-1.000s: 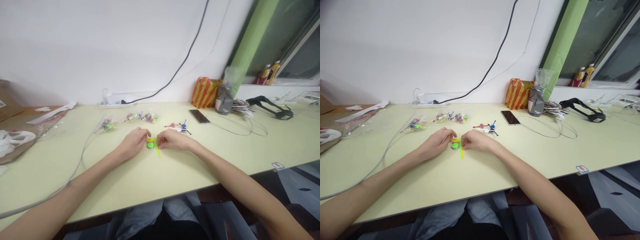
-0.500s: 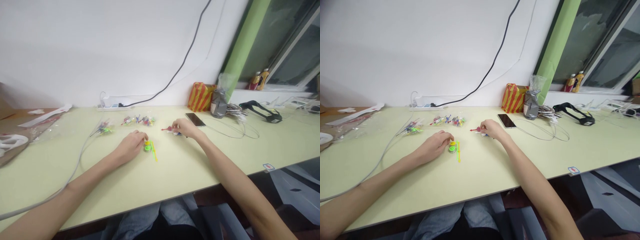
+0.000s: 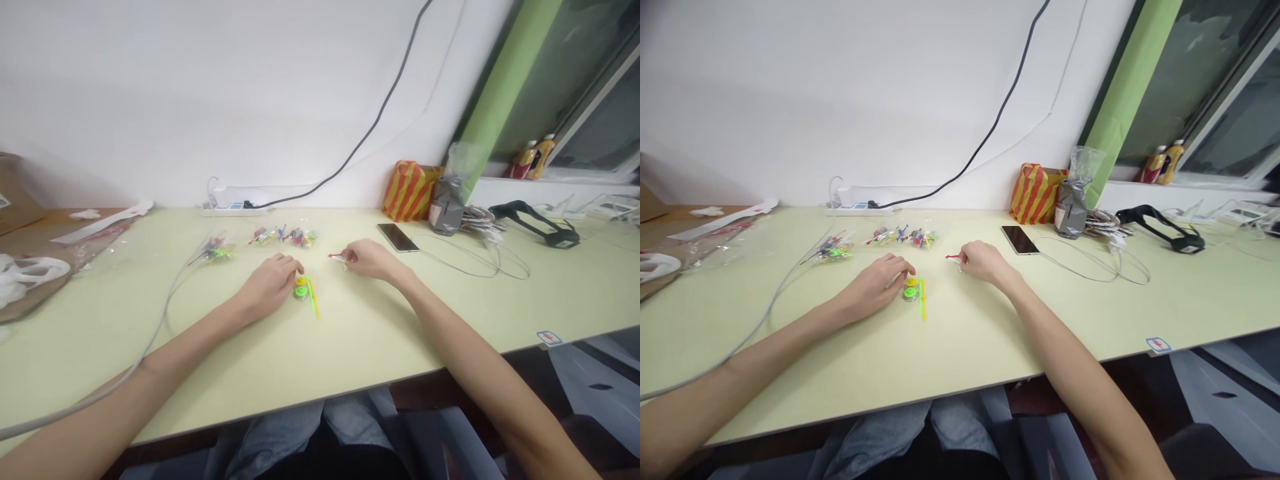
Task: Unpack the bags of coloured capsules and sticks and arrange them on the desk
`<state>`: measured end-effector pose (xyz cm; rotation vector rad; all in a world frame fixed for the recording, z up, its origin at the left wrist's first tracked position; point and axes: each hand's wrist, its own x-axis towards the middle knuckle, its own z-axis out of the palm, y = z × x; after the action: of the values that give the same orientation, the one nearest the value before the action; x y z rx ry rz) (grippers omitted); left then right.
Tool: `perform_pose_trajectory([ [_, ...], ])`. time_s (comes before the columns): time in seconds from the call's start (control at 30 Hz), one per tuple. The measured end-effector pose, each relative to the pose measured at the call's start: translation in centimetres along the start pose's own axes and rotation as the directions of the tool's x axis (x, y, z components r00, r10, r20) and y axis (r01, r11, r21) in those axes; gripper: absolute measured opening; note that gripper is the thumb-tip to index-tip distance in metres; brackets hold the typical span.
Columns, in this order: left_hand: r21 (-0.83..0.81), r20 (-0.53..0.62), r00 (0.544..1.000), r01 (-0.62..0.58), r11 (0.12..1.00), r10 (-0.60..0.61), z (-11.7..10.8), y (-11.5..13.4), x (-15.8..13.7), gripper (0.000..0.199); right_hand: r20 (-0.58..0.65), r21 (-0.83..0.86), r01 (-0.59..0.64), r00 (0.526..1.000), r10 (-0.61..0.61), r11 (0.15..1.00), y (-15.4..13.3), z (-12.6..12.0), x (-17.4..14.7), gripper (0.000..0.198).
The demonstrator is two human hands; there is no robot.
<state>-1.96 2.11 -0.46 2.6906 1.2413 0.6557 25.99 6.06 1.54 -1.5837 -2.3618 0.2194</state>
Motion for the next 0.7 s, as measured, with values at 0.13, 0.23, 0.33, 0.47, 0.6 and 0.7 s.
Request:
perform_pose_trajectory([
  [0.13, -0.081, -0.132, 0.991, 0.015, 0.997, -0.026, -0.4, 0.8, -0.1, 0.028, -0.116, 0.225, 0.107, 0.99, -0.083, 0.969, -1.4, -0.1, -0.2, 0.004],
  [0.23, -0.138, -0.183, 0.981, 0.041, 0.99, -0.066, -0.7, 1.3, -0.1, 0.031, -0.144, 0.565, 0.213, 0.977, -0.158, 0.797, -2.9, 0.1, -0.6, 0.007],
  [0.33, -0.152, -0.168, 0.985, 0.003, 0.988, -0.029, -0.6, 1.6, -0.1, 0.035, -0.104, 0.776, 0.229, 0.965, -0.239, 0.588, -4.7, 1.0, -1.0, 0.009],
  [0.47, -0.079, -0.109, 0.988, -0.114, 0.99, 0.105, -0.4, 2.3, -0.2, 0.023, -0.03, 0.861, 0.178, 0.953, -0.302, 0.476, -6.1, 2.2, -1.4, 0.015],
  [0.6, 0.019, -0.133, 0.978, -0.159, 0.987, 0.161, -0.4, 2.8, -0.2, 0.021, -0.085, 0.889, 0.206, 0.951, -0.296, 0.408, -6.0, 2.0, -1.6, 0.023],
  [0.7, 0.014, -0.136, 0.977, -0.164, 0.986, 0.164, -0.5, 2.9, -0.2, 0.021, -0.083, 0.887, 0.206, 0.952, -0.295, 0.414, -6.2, 1.7, -1.9, 0.025],
])
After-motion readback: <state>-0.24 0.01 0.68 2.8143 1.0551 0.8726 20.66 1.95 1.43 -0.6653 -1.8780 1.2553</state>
